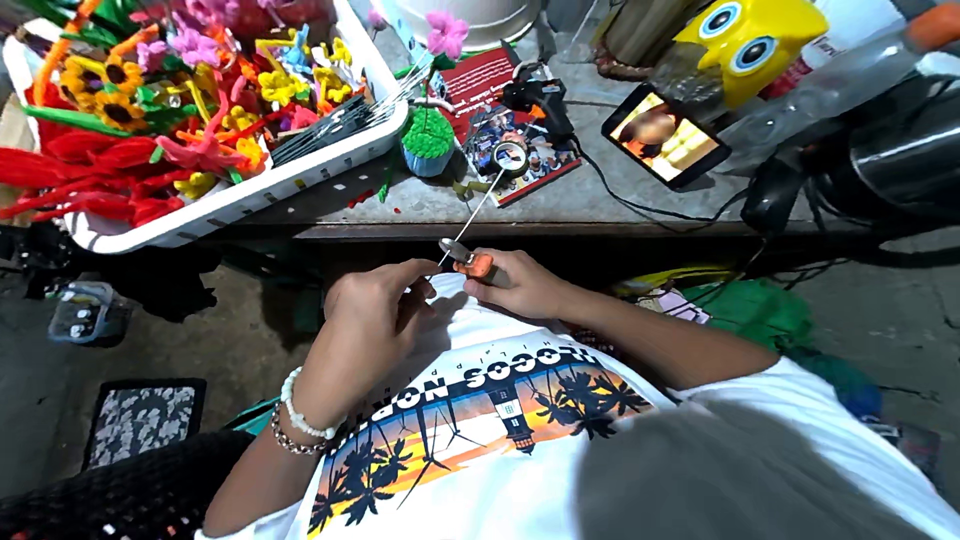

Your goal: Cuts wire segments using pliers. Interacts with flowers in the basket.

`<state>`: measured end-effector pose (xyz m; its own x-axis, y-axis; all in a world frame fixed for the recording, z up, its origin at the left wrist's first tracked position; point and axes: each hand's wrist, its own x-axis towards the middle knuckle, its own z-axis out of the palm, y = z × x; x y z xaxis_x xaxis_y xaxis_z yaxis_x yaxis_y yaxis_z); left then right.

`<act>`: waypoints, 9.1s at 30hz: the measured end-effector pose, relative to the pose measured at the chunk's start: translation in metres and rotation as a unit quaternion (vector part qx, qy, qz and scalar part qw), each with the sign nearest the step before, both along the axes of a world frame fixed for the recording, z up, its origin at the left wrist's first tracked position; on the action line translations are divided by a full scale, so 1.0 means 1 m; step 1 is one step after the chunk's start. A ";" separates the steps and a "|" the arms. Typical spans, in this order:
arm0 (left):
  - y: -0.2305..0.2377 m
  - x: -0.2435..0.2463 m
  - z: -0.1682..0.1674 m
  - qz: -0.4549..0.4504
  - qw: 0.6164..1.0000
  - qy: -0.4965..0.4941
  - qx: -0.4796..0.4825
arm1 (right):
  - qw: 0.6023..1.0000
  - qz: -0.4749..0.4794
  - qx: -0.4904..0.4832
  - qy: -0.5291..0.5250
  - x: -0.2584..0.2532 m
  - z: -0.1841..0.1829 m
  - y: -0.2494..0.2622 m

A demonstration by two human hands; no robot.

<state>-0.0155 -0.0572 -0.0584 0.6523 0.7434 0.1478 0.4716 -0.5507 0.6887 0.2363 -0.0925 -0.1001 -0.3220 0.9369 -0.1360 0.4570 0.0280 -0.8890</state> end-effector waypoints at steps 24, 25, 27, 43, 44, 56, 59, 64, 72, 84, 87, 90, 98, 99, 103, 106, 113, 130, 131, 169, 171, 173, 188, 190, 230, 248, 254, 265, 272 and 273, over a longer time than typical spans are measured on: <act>0.057 0.010 -0.035 0.024 0.962 -0.027 -0.270 | 0.937 -0.028 -0.348 -0.024 -0.015 -0.027 0.058; 0.057 0.009 -0.036 0.026 0.960 -0.035 -0.278 | 0.935 -0.026 -0.352 -0.033 -0.015 -0.026 0.058; 0.058 0.008 -0.038 0.027 0.955 -0.043 -0.291 | 0.934 -0.028 -0.354 -0.039 -0.016 -0.027 0.058; 0.045 -0.006 -0.053 0.000 0.959 -0.091 -0.269 | 0.957 0.007 -0.273 -0.101 -0.023 -0.013 0.051; 0.046 -0.004 -0.051 0.000 0.955 -0.092 -0.284 | 0.950 0.002 -0.294 -0.101 -0.022 -0.012 0.052; 0.040 0.000 -0.055 0.010 0.916 -0.119 -0.384 | 0.922 0.019 -0.372 -0.107 -0.016 -0.013 0.059; 0.039 0.001 -0.053 0.013 0.910 -0.112 -0.398 | 0.922 0.028 -0.370 -0.111 -0.016 -0.015 0.058; 0.040 0.001 -0.054 0.014 0.896 -0.116 -0.428 | 0.924 0.029 -0.365 -0.105 -0.015 -0.019 0.057; 0.036 0.002 -0.060 -0.021 0.910 -0.108 -0.399 | 0.923 0.036 -0.372 -0.095 -0.018 -0.018 0.062; 0.052 0.004 -0.020 0.022 0.973 -0.149 -0.175 | 0.987 0.067 -0.142 -0.044 -0.003 -0.015 0.028; 0.062 0.027 -0.009 0.021 0.989 -0.113 -0.093 | 0.993 -0.014 -0.111 0.028 0.003 -0.026 0.007; 0.079 0.062 -0.002 0.011 0.999 -0.051 0.006 | 0.989 -0.086 -0.060 0.100 0.006 -0.038 -0.011; 0.139 0.156 0.001 0.033 0.988 0.134 0.062 | 0.932 -0.179 0.057 0.309 0.009 -0.069 -0.033; 0.140 0.164 0.003 0.045 0.984 0.162 0.057 | 0.927 -0.183 0.058 0.324 0.011 -0.071 -0.035; 0.148 0.186 0.005 0.064 0.968 0.238 0.040 | 0.913 -0.185 0.071 0.355 0.017 -0.081 -0.038; 0.156 0.197 0.006 0.053 0.954 0.292 0.048 | 0.903 -0.179 0.084 0.381 0.019 -0.086 -0.038; 0.174 0.219 0.019 0.067 0.908 0.414 0.015 | 0.892 -0.176 0.082 0.407 0.021 -0.092 -0.037; 0.222 0.264 0.005 0.151 0.915 0.368 0.070 | 0.885 -0.173 0.080 0.424 0.028 -0.095 -0.040; 0.225 0.265 0.002 0.151 0.914 0.370 0.068 | 0.883 -0.174 0.082 0.427 0.028 -0.095 -0.041; 0.092 0.157 -0.019 -0.065 0.954 -0.251 -0.151 | 0.885 -0.172 0.087 0.425 0.025 -0.096 -0.040; 0.091 0.152 -0.023 -0.070 0.954 -0.257 -0.141 | 0.886 -0.172 0.091 0.421 0.025 -0.096 -0.039; 0.092 0.151 -0.027 -0.064 0.954 -0.261 -0.129 | 0.886 -0.179 0.083 0.421 0.025 -0.095 -0.040; 0.111 0.171 -0.075 -0.038 0.964 -0.259 -0.044 | 0.894 -0.169 0.086 0.407 0.027 -0.099 -0.037; 0.111 0.171 -0.082 -0.036 0.968 -0.245 -0.041 | 0.893 -0.169 0.088 0.409 0.028 -0.100 -0.038; 0.094 0.164 -0.071 -0.065 0.984 -0.162 0.020 | 0.895 -0.241 0.135 0.350 0.029 -0.079 -0.032; 0.091 0.157 -0.072 -0.074 0.983 -0.131 0.102 | 0.866 -0.388 0.313 0.038 0.055 0.002 0.071; 0.091 0.159 -0.074 -0.072 0.982 -0.132 0.113 | 0.870 -0.381 0.313 0.014 0.056 0.003 0.072; 0.098 0.156 -0.077 -0.080 0.981 -0.174 0.045 | 0.875 -0.370 0.312 0.026 0.058 0.002 0.075; 0.103 0.164 -0.082 -0.076 0.977 -0.191 0.053 | 0.872 -0.378 0.311 0.007 0.058 0.001 0.076; 0.102 0.163 -0.082 -0.076 0.977 -0.190 0.054 | 0.871 -0.378 0.314 0.006 0.058 0.001 0.076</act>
<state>0.1474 0.0451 -0.1407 0.6367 0.6088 0.4732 0.0994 -0.6734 0.7326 0.2941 -0.0168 -0.0988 0.4213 0.7698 0.4794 0.5463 0.2065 -0.8117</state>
